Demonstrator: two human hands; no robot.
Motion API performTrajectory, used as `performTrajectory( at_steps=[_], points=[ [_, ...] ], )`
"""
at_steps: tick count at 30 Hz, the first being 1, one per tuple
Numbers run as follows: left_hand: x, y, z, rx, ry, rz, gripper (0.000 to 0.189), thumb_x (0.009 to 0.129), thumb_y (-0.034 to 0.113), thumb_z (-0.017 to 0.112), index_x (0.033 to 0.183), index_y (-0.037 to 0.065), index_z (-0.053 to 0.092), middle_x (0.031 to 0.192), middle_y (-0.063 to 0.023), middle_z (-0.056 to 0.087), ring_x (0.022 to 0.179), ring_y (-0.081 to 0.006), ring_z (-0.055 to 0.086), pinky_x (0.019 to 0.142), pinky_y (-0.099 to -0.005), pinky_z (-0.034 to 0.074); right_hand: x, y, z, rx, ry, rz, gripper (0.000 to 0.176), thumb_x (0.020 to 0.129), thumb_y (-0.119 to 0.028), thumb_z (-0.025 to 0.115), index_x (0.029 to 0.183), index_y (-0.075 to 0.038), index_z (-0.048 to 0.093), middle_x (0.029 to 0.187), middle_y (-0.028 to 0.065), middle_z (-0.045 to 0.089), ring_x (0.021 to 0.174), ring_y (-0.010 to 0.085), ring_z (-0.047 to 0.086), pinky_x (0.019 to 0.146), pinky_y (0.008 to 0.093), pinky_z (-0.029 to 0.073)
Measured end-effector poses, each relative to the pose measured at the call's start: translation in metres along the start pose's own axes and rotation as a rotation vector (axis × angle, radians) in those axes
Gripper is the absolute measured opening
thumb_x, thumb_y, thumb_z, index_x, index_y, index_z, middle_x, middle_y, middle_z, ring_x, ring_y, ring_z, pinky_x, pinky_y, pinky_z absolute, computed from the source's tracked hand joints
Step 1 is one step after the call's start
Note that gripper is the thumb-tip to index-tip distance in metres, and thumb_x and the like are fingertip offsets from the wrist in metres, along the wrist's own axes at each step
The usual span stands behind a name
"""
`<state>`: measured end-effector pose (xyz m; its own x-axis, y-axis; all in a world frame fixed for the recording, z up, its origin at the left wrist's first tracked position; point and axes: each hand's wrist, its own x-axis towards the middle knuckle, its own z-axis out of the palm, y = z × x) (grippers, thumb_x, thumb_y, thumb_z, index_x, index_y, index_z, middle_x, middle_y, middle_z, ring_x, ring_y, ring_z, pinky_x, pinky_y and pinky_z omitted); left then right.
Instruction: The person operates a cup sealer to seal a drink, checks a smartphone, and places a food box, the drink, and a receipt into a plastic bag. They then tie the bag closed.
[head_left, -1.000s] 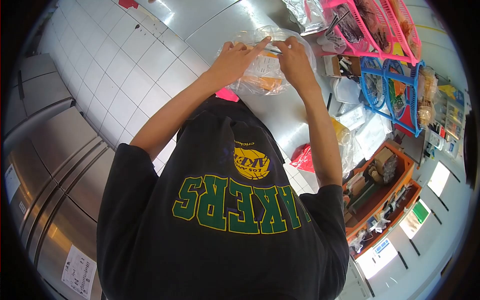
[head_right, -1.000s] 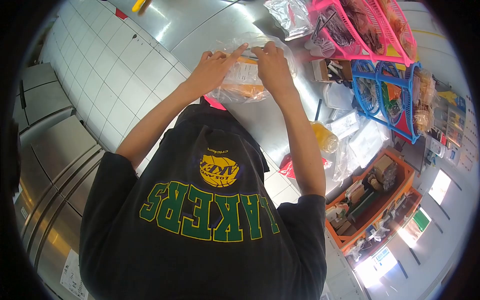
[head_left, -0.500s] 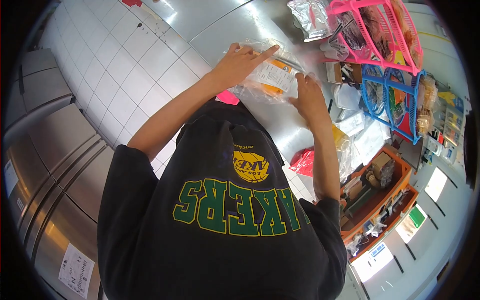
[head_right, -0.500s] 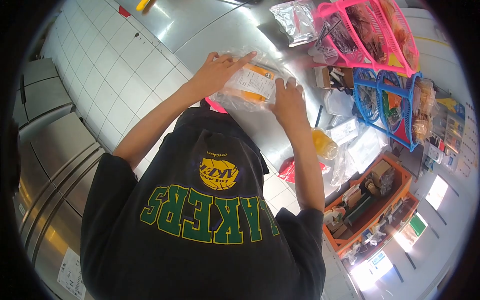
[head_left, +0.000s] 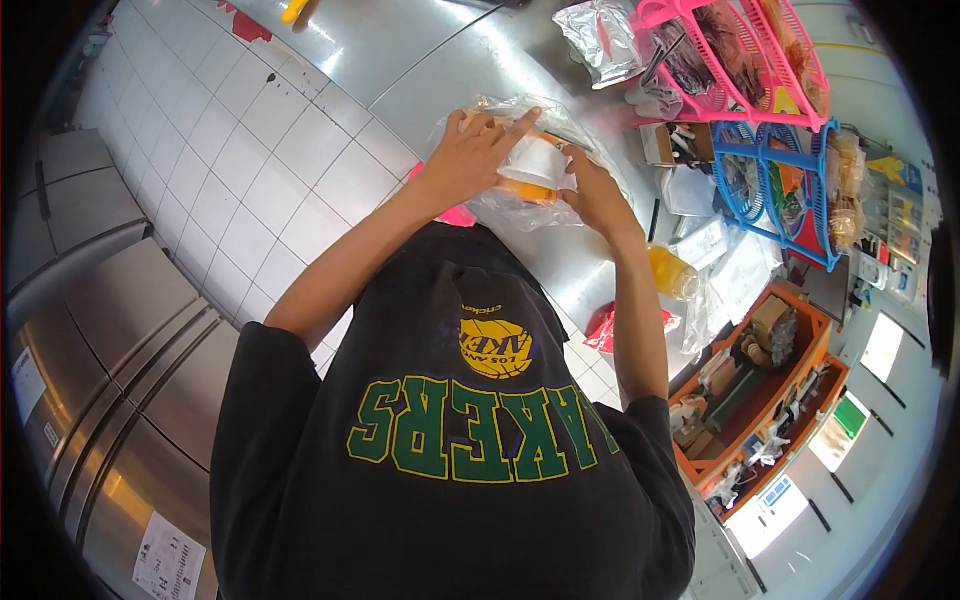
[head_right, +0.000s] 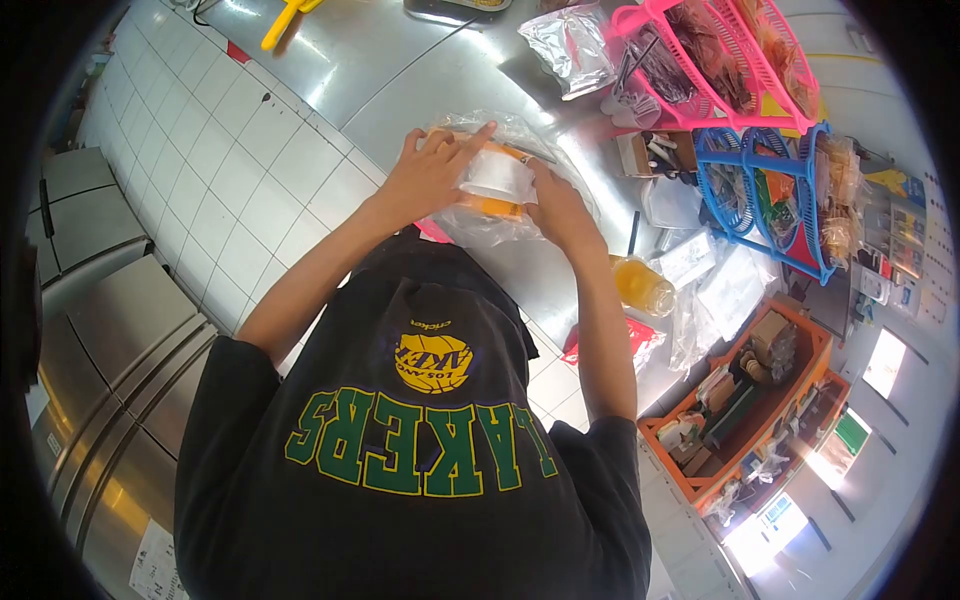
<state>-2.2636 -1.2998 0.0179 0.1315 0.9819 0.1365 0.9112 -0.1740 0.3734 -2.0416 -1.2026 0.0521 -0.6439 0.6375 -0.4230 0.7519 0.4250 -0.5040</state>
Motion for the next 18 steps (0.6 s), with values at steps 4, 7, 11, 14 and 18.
performTrajectory(
  at_steps=[4, 7, 11, 14, 18],
  points=[
    [0.001, -0.001, -0.003, -0.021, -0.01, -0.115, 0.104, 0.076, 0.025, 0.078, 0.157, 0.018, 0.013, 0.123, -0.0115, 0.061, 0.121, -0.0288, 0.051, 0.103, -0.0569, 0.028, -0.005, 0.01, 0.013, -0.026, 0.1, -0.055, 0.064, 0.079, -0.013, 0.076, 0.134, -0.01, 0.044, 0.11, 0.0168, 0.063, 0.105, 0.0356, 0.061, 0.091, 0.0428, 0.048],
    [-0.001, -0.001, -0.014, -0.223, -0.044, -0.074, 0.105, 0.076, 0.027, 0.077, 0.157, 0.018, 0.011, 0.124, -0.0131, 0.06, 0.123, -0.0298, 0.05, 0.106, -0.0591, 0.025, -0.009, -0.003, 0.011, -0.009, 0.173, -0.074, 0.063, 0.078, -0.017, 0.077, 0.132, -0.012, 0.046, 0.105, 0.017, 0.064, 0.1, 0.0344, 0.062, 0.088, 0.0421, 0.048],
    [0.0, 0.007, -0.008, -0.284, -0.075, -0.053, 0.104, 0.076, 0.029, 0.075, 0.157, 0.017, 0.01, 0.125, -0.0141, 0.059, 0.124, -0.0304, 0.049, 0.107, -0.0615, 0.022, -0.002, -0.011, 0.012, 0.0, 0.161, -0.073, 0.059, 0.077, -0.018, 0.077, 0.127, -0.01, 0.047, 0.109, 0.0214, 0.063, 0.102, 0.0387, 0.061, 0.087, 0.0456, 0.047],
    [0.003, 0.011, 0.003, -0.164, 0.002, -0.044, 0.104, 0.077, 0.027, 0.074, 0.157, 0.016, 0.009, 0.124, -0.0134, 0.059, 0.123, -0.0301, 0.049, 0.106, -0.0643, 0.023, 0.0, -0.011, 0.015, 0.028, 0.142, -0.067, 0.06, 0.075, -0.019, 0.08, 0.125, -0.01, 0.048, 0.108, 0.0196, 0.063, 0.097, 0.0372, 0.061, 0.083, 0.0449, 0.047],
    [0.003, 0.008, 0.011, 0.034, 0.069, -0.012, 0.103, 0.078, 0.025, 0.074, 0.157, 0.015, 0.01, 0.121, -0.0123, 0.06, 0.12, -0.029, 0.051, 0.104, -0.0653, 0.027, -0.001, -0.013, 0.016, 0.111, 0.136, 0.0, 0.063, 0.073, -0.019, 0.082, 0.124, -0.009, 0.048, 0.104, 0.0164, 0.063, 0.092, 0.0338, 0.061, 0.081, 0.0423, 0.048]
  ],
)
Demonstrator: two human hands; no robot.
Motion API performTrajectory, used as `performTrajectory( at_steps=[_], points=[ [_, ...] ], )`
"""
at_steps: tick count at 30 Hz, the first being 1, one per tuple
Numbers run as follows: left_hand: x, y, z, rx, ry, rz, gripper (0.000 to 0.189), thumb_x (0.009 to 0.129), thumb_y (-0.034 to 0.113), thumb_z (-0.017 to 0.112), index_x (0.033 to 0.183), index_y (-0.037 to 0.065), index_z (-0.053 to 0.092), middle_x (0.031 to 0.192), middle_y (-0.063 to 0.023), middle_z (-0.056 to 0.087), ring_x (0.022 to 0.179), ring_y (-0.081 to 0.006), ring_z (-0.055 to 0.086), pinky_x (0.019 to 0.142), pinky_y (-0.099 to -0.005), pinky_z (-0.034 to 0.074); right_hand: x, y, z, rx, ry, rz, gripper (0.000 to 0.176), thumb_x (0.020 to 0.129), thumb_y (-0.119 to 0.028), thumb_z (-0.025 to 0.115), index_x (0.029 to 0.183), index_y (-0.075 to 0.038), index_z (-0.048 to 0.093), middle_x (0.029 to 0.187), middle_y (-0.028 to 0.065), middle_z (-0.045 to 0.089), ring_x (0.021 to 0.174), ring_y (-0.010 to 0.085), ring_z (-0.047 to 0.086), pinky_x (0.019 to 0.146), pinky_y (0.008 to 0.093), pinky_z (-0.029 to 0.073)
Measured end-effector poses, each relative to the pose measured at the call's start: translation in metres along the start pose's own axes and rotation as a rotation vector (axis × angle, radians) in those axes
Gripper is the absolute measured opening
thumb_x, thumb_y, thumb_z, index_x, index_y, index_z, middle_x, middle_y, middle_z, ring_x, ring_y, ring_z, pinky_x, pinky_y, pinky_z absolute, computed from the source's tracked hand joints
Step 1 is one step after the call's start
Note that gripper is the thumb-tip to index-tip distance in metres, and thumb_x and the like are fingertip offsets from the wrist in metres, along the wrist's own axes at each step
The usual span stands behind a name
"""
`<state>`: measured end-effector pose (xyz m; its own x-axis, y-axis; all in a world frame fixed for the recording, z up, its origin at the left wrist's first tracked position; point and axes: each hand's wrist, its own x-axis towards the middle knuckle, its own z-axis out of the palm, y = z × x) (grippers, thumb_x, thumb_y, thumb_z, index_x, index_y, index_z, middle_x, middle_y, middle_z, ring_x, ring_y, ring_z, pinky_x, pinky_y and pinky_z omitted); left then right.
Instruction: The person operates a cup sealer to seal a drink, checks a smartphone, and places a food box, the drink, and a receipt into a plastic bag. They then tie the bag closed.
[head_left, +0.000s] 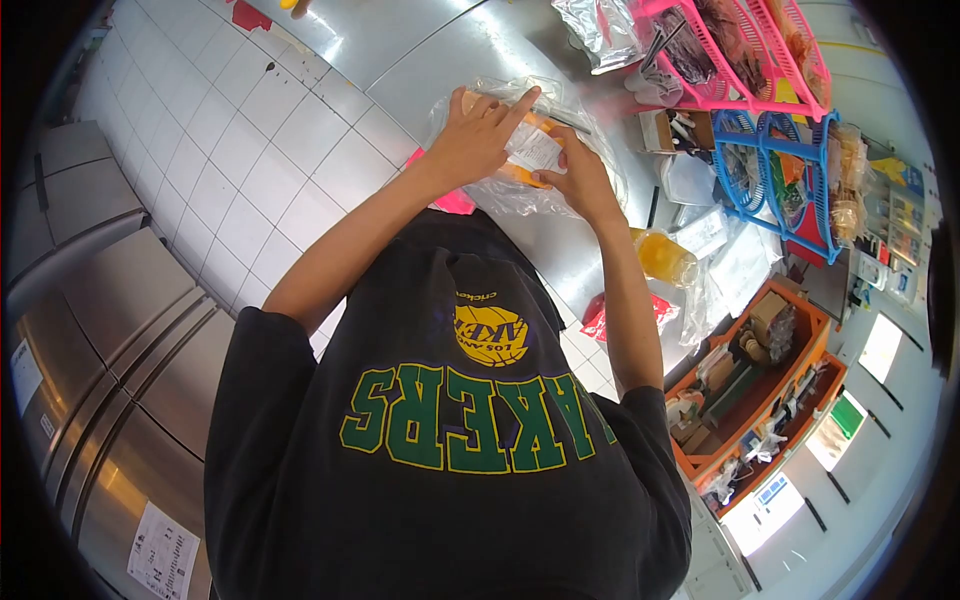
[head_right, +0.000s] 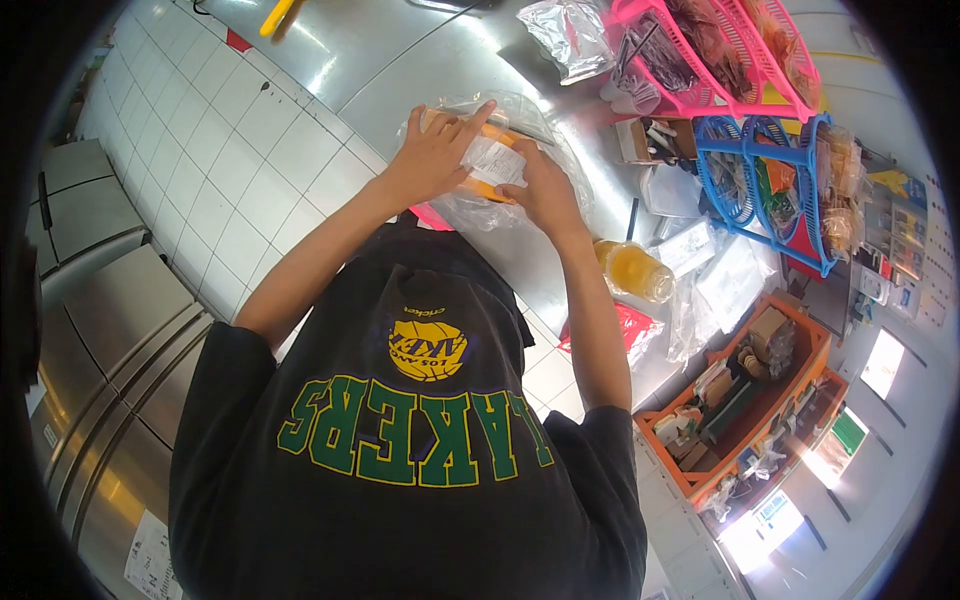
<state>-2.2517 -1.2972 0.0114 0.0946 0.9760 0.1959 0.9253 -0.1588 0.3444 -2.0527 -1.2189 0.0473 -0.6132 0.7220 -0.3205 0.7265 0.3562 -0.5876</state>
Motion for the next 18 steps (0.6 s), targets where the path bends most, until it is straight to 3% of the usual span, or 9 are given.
performTrajectory(
  at_steps=[2, 4, 7, 11, 14, 16, 17, 18],
  points=[
    [-0.001, -0.003, 0.004, 0.005, 0.019, 0.024, 0.101, 0.078, 0.023, 0.074, 0.157, 0.015, 0.011, 0.119, -0.0119, 0.06, 0.12, -0.0285, 0.051, 0.104, -0.0652, 0.027, -0.002, 0.001, 0.001, 0.021, 0.015, 0.008, 0.064, 0.072, -0.019, 0.083, 0.124, -0.008, 0.047, 0.1, 0.0152, 0.063, 0.091, 0.0328, 0.061, 0.081, 0.0414, 0.048],
    [-0.001, -0.007, 0.004, 0.076, 0.098, 0.035, 0.088, 0.082, 0.011, 0.065, 0.156, 0.013, 0.018, 0.114, -0.0071, 0.062, 0.113, -0.0246, 0.054, 0.102, -0.066, 0.027, -0.001, 0.005, 0.002, 0.074, 0.021, 0.102, 0.069, 0.07, -0.02, 0.085, 0.125, -0.004, 0.047, 0.093, 0.0138, 0.06, 0.09, 0.0323, 0.061, 0.08, 0.0408, 0.047],
    [-0.003, -0.015, -0.003, 0.163, -0.009, -0.054, 0.094, 0.081, 0.019, 0.071, 0.157, 0.016, 0.016, 0.118, -0.0085, 0.061, 0.116, -0.0254, 0.053, 0.103, -0.0636, 0.028, -0.002, 0.016, 0.009, 0.048, 0.104, -0.001, 0.071, 0.069, -0.023, 0.086, 0.125, 0.0, 0.049, 0.087, 0.0133, 0.056, 0.092, 0.0326, 0.061, 0.08, 0.04, 0.047],
    [-0.013, -0.027, -0.016, 0.296, 0.061, -0.069, 0.09, 0.083, 0.017, 0.069, 0.157, 0.018, 0.017, 0.116, -0.0052, 0.062, 0.109, -0.0234, 0.055, 0.1, -0.0611, 0.03, -0.002, 0.018, 0.011, -0.011, 0.096, -0.002, 0.063, 0.07, -0.023, 0.086, 0.116, 0.002, 0.052, 0.085, 0.0117, 0.056, 0.085, 0.0291, 0.06, 0.079, 0.0387, 0.047],
    [-0.021, -0.035, -0.026, 0.226, 0.027, -0.165, 0.088, 0.084, 0.01, 0.066, 0.157, 0.02, 0.017, 0.112, -0.0038, 0.064, 0.104, -0.0221, 0.056, 0.099, -0.0578, 0.032, -0.002, 0.007, 0.003, -0.144, -0.058, 0.091, 0.066, 0.074, -0.025, 0.081, 0.128, -0.001, 0.052, 0.099, 0.0173, 0.062, 0.096, 0.0357, 0.06, 0.083, 0.0416, 0.047],
    [-0.024, -0.037, -0.037, 0.2, -0.003, -0.192, 0.086, 0.083, 0.006, 0.064, 0.156, 0.018, 0.02, 0.107, -0.0069, 0.064, 0.098, -0.0237, 0.054, 0.096, -0.0569, 0.034, -0.006, -0.004, 0.0, -0.055, -0.024, -0.11, 0.062, 0.078, -0.02, 0.076, 0.134, -0.011, 0.051, 0.108, 0.0184, 0.064, 0.101, 0.0367, 0.06, 0.087, 0.0443, 0.047],
    [-0.023, -0.034, -0.044, 0.201, -0.004, -0.191, 0.086, 0.083, 0.006, 0.064, 0.156, 0.018, 0.02, 0.107, -0.0069, 0.064, 0.098, -0.0237, 0.054, 0.096, -0.0569, 0.034, -0.004, -0.003, 0.001, -0.053, -0.023, -0.109, 0.062, 0.078, -0.02, 0.076, 0.134, -0.011, 0.051, 0.108, 0.0184, 0.064, 0.101, 0.0367, 0.06, 0.087, 0.0443, 0.047],
    [-0.023, -0.03, -0.052, 0.027, -0.043, -0.27, 0.088, 0.082, 0.001, 0.06, 0.156, 0.02, 0.017, 0.11, -0.0066, 0.065, 0.097, -0.0248, 0.055, 0.094, -0.0495, 0.038, -0.001, 0.0, 0.002, -0.062, -0.056, -0.154, 0.065, 0.078, -0.019, 0.076, 0.137, -0.019, 0.05, 0.1, 0.0159, 0.062, 0.095, 0.0335, 0.06, 0.086, 0.0428, 0.048]
  ],
)
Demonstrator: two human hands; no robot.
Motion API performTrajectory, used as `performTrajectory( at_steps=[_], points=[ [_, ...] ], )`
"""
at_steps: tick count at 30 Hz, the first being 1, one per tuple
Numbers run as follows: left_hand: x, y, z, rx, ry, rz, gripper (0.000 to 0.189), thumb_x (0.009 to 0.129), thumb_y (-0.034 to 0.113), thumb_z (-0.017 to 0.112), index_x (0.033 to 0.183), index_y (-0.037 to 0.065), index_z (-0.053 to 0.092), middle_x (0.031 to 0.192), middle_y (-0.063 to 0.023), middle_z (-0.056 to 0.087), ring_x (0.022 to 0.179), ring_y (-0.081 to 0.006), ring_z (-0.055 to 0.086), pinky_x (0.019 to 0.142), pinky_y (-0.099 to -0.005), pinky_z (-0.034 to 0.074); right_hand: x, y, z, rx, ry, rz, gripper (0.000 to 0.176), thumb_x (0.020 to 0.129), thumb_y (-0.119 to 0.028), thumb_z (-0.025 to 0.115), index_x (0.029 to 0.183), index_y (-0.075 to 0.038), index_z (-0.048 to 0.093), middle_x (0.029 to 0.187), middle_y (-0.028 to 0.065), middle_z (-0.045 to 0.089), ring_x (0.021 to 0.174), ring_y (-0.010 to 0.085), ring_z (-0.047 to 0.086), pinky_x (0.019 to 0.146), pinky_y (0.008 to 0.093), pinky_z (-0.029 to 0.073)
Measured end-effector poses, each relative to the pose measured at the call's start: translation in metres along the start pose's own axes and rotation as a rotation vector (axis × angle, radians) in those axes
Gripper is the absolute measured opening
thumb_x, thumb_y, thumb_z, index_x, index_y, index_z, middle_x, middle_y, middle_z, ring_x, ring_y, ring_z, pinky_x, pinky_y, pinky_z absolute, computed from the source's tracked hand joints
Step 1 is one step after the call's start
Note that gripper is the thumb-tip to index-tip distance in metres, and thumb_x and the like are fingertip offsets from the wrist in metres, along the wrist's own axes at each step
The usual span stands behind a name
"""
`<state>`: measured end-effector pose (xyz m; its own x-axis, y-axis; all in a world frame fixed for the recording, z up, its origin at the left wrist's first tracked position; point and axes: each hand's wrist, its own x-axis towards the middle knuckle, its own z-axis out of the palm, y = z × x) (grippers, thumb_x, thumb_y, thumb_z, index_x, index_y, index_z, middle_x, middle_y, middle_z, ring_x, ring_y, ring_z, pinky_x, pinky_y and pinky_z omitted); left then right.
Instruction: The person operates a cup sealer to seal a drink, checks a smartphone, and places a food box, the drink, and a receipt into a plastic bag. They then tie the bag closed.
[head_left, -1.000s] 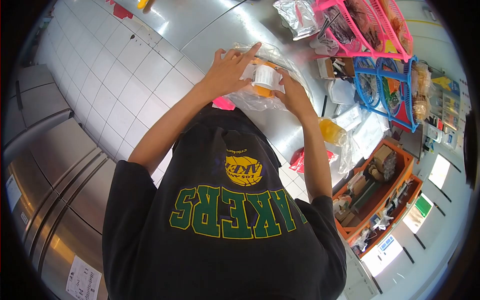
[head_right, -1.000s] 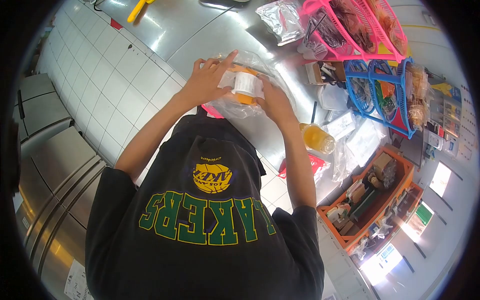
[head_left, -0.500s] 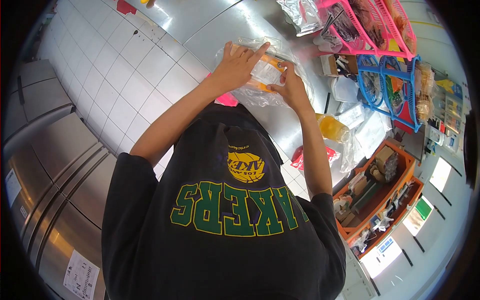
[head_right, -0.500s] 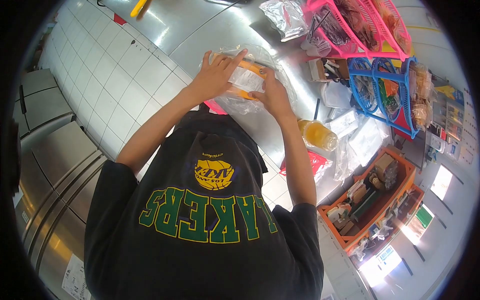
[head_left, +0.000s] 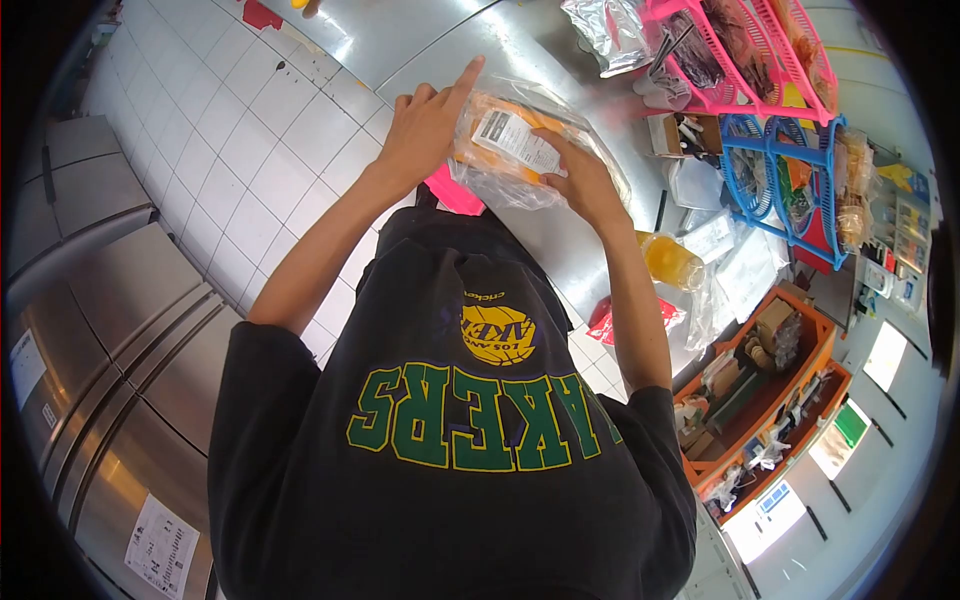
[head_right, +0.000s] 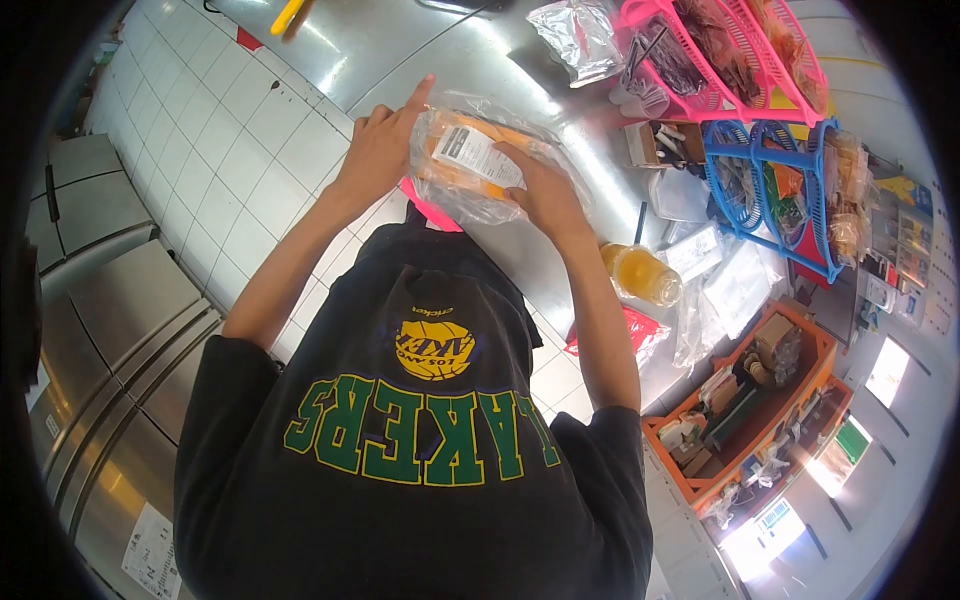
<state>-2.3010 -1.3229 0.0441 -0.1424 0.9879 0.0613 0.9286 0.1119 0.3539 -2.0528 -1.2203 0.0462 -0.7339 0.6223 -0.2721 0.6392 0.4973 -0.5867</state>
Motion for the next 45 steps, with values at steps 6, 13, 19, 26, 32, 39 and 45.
performTrajectory(
  at_steps=[6, 13, 19, 26, 32, 39, 45],
  points=[
    [-0.001, 0.042, -0.086, -0.991, -0.051, -0.073, 0.091, 0.078, -0.005, 0.052, 0.156, 0.017, 0.01, 0.105, -0.0158, 0.069, 0.08, -0.0341, 0.063, 0.077, -0.0425, 0.049, 0.011, -0.007, -0.004, -0.104, -0.168, -0.028, 0.068, 0.077, -0.01, 0.073, 0.14, -0.022, 0.048, 0.109, 0.0164, 0.063, 0.101, 0.034, 0.06, 0.09, 0.0435, 0.048],
    [-0.021, 0.056, 0.043, -0.271, -0.169, 0.09, 0.081, 0.084, 0.008, 0.058, 0.154, 0.011, 0.018, 0.089, -0.0174, 0.068, 0.078, -0.0371, 0.066, 0.072, -0.0458, 0.051, 0.016, -0.005, -0.013, -0.113, -0.356, 0.051, 0.071, 0.077, -0.006, 0.072, 0.142, -0.02, 0.046, 0.117, 0.0186, 0.064, 0.112, 0.0369, 0.059, 0.096, 0.0439, 0.047],
    [-0.031, 0.052, 0.064, -0.286, -0.021, 0.065, 0.077, 0.085, 0.016, 0.064, 0.151, 0.009, 0.027, 0.093, -0.0154, 0.068, 0.081, -0.035, 0.065, 0.084, -0.0439, 0.047, -0.013, 0.0, -0.016, -0.032, -0.081, 0.112, 0.074, 0.076, -0.006, 0.073, 0.143, -0.012, 0.042, 0.137, 0.0166, 0.053, 0.108, 0.0366, 0.059, 0.097, 0.0415, 0.047],
    [-0.032, 0.053, 0.069, -0.227, 0.075, 0.078, 0.076, 0.083, 0.017, 0.066, 0.15, 0.01, 0.03, 0.092, -0.0154, 0.066, 0.086, -0.0335, 0.062, 0.089, -0.0442, 0.04, -0.024, 0.001, -0.018, 0.121, -0.121, 0.313, 0.075, 0.076, -0.006, 0.075, 0.143, -0.004, 0.041, 0.141, 0.0165, 0.05, 0.092, 0.0321, 0.065, 0.087, 0.0383, 0.05],
    [-0.029, 0.054, 0.067, -0.182, 0.047, 0.066, 0.075, 0.082, 0.016, 0.066, 0.149, 0.01, 0.032, 0.087, -0.0165, 0.065, 0.082, -0.0333, 0.061, 0.088, -0.0443, 0.039, -0.021, 0.011, -0.013, 0.095, -0.182, 0.41, 0.08, 0.076, -0.011, 0.077, 0.145, -0.004, 0.039, 0.143, 0.0168, 0.048, 0.093, 0.0312, 0.066, 0.087, 0.0379, 0.049],
    [-0.021, 0.06, 0.065, -0.094, -0.003, 0.061, 0.077, 0.082, 0.014, 0.067, 0.149, 0.01, 0.03, 0.097, -0.017, 0.07, 0.09, -0.0336, 0.066, 0.093, -0.0501, 0.038, -0.031, 0.009, -0.019, -0.092, 0.018, 0.255, 0.097, 0.066, -0.013, 0.085, 0.148, -0.004, 0.034, 0.134, 0.0199, 0.055, 0.115, 0.0329, 0.057, 0.1, 0.0381, 0.045],
    [-0.018, 0.062, 0.062, -0.097, -0.005, 0.058, 0.079, 0.082, 0.013, 0.068, 0.15, 0.009, 0.028, 0.101, -0.0136, 0.071, 0.092, -0.0324, 0.066, 0.096, -0.0519, 0.037, -0.034, -0.029, -0.048, -0.153, 0.053, 0.226, 0.096, 0.06, -0.009, 0.086, 0.144, -0.003, 0.039, 0.132, 0.0216, 0.056, 0.121, 0.0366, 0.054, 0.104, 0.0395, 0.042]
  ],
)
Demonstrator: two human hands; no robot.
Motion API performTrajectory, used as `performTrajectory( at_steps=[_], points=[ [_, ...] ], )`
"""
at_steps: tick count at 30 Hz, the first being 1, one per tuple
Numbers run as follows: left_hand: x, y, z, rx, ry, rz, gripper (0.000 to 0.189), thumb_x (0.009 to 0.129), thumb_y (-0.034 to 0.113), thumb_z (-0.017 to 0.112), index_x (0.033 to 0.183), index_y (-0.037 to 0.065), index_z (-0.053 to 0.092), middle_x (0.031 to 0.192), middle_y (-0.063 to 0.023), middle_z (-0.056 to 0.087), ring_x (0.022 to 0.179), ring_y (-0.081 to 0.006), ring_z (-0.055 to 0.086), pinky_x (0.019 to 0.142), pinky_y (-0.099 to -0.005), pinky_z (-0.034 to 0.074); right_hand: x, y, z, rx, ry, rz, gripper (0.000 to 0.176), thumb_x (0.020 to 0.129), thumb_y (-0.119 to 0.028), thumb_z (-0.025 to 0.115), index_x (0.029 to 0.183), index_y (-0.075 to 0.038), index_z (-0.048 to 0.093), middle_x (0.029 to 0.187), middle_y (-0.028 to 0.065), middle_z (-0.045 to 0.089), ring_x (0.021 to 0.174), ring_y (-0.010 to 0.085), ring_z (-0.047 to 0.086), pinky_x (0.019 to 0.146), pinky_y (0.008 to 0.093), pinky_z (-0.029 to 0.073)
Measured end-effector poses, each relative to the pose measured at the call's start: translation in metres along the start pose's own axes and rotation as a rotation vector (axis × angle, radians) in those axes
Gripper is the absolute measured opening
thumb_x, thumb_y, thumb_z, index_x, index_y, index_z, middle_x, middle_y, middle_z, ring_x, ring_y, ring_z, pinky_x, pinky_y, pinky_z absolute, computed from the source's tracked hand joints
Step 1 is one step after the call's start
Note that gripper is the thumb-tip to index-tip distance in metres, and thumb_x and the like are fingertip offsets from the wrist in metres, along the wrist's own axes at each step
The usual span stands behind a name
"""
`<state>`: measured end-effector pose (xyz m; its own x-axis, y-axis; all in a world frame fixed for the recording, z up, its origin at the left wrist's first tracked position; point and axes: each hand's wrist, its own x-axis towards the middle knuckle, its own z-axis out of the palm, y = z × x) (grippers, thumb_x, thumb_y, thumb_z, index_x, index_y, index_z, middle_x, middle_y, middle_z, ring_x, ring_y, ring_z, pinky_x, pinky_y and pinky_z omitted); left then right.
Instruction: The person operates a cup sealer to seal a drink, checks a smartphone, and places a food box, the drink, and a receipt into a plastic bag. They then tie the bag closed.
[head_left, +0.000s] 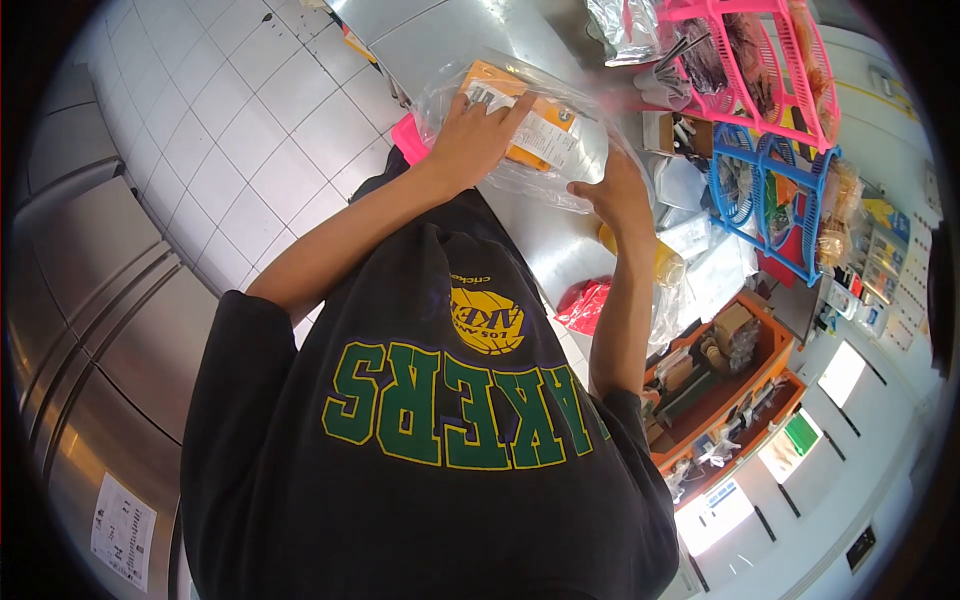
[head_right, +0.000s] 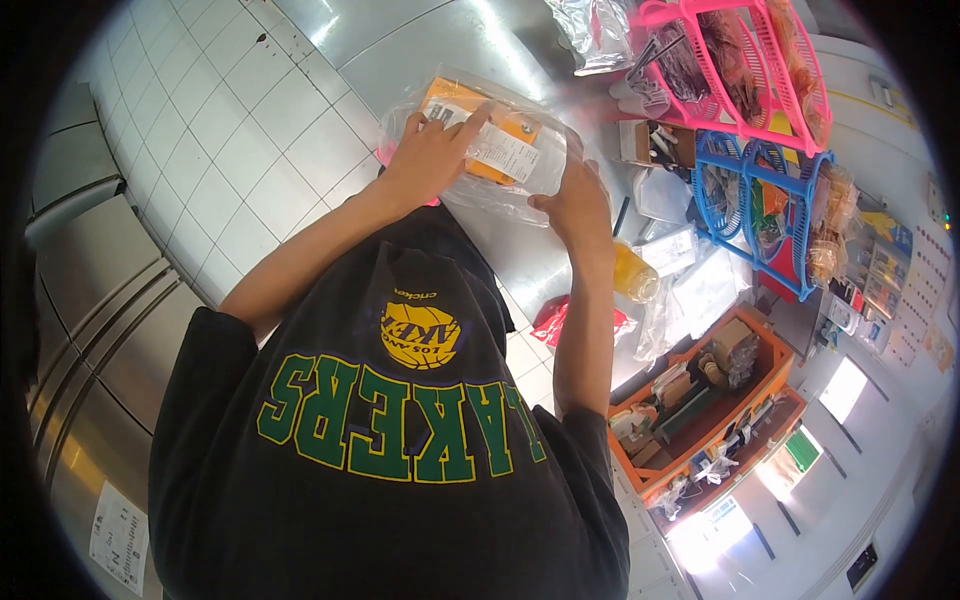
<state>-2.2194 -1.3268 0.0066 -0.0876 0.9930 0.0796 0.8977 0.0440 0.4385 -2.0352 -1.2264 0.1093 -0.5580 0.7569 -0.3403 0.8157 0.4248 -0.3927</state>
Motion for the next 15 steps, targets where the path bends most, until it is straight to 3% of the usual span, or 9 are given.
performTrajectory(
  at_steps=[5, 8, 11, 13, 14, 15],
  points=[
    [0.0, 0.002, -0.008, -0.002, 0.048, 0.017, 0.079, 0.082, 0.012, 0.068, 0.15, 0.009, 0.027, 0.098, -0.013, 0.072, 0.088, -0.0326, 0.067, 0.096, -0.0512, 0.038, 0.001, -0.008, -0.01, -0.076, -0.011, 0.016, 0.095, 0.06, -0.007, 0.085, 0.144, -0.006, 0.04, 0.135, 0.0199, 0.054, 0.125, 0.0368, 0.051, 0.105, 0.04, 0.04],
    [0.002, 0.003, -0.014, -0.017, -0.039, -0.023, 0.08, 0.083, 0.011, 0.067, 0.151, 0.01, 0.025, 0.094, -0.0123, 0.072, 0.083, -0.0333, 0.067, 0.094, -0.0511, 0.039, 0.001, -0.019, -0.021, -0.151, 0.019, 0.053, 0.096, 0.06, -0.005, 0.085, 0.144, -0.007, 0.04, 0.138, 0.0186, 0.052, 0.126, 0.037, 0.05, 0.105, 0.0405, 0.04],
    [0.003, 0.001, -0.01, -0.077, -0.04, -0.041, 0.082, 0.083, 0.011, 0.066, 0.152, 0.011, 0.022, 0.091, -0.0115, 0.072, 0.08, -0.033, 0.068, 0.092, -0.0518, 0.041, 0.006, -0.018, -0.025, -0.23, 0.036, -0.012, 0.085, 0.068, -0.01, 0.082, 0.142, -0.007, 0.041, 0.14, 0.0189, 0.05, 0.126, 0.037, 0.05, 0.105, 0.0416, 0.04],
    [0.001, -0.004, -0.01, -0.12, -0.067, -0.051, 0.084, 0.083, 0.009, 0.064, 0.153, 0.012, 0.017, 0.092, -0.0114, 0.072, 0.082, -0.0313, 0.069, 0.09, -0.0512, 0.041, 0.028, 0.009, -0.011, -0.225, 0.003, -0.17, 0.067, 0.085, -0.028, 0.07, 0.142, -0.008, 0.04, 0.113, 0.021, 0.064, 0.111, 0.0438, 0.057, 0.093, 0.0506, 0.046],
    [0.001, -0.006, -0.01, -0.115, -0.071, -0.041, 0.084, 0.083, 0.009, 0.064, 0.153, 0.012, 0.017, 0.092, -0.0114, 0.072, 0.082, -0.0313, 0.069, 0.09, -0.0512, 0.041, 0.046, 0.006, -0.009, -0.22, 0.011, -0.163, 0.067, 0.085, -0.028, 0.07, 0.142, -0.008, 0.04, 0.113, 0.021, 0.064, 0.111, 0.0438, 0.057, 0.093, 0.0506, 0.046],
    [0.002, -0.007, -0.011, -0.149, -0.093, -0.056, 0.085, 0.082, 0.008, 0.063, 0.153, 0.012, 0.016, 0.094, -0.0117, 0.072, 0.082, -0.0309, 0.069, 0.09, -0.0504, 0.041, 0.067, -0.002, -0.008, -0.215, -0.188, -0.104, 0.057, 0.091, -0.038, 0.061, 0.136, -0.007, 0.046, 0.124, 0.022, 0.059, 0.118, 0.0411, 0.053, 0.097, 0.0467, 0.044]
  ],
)
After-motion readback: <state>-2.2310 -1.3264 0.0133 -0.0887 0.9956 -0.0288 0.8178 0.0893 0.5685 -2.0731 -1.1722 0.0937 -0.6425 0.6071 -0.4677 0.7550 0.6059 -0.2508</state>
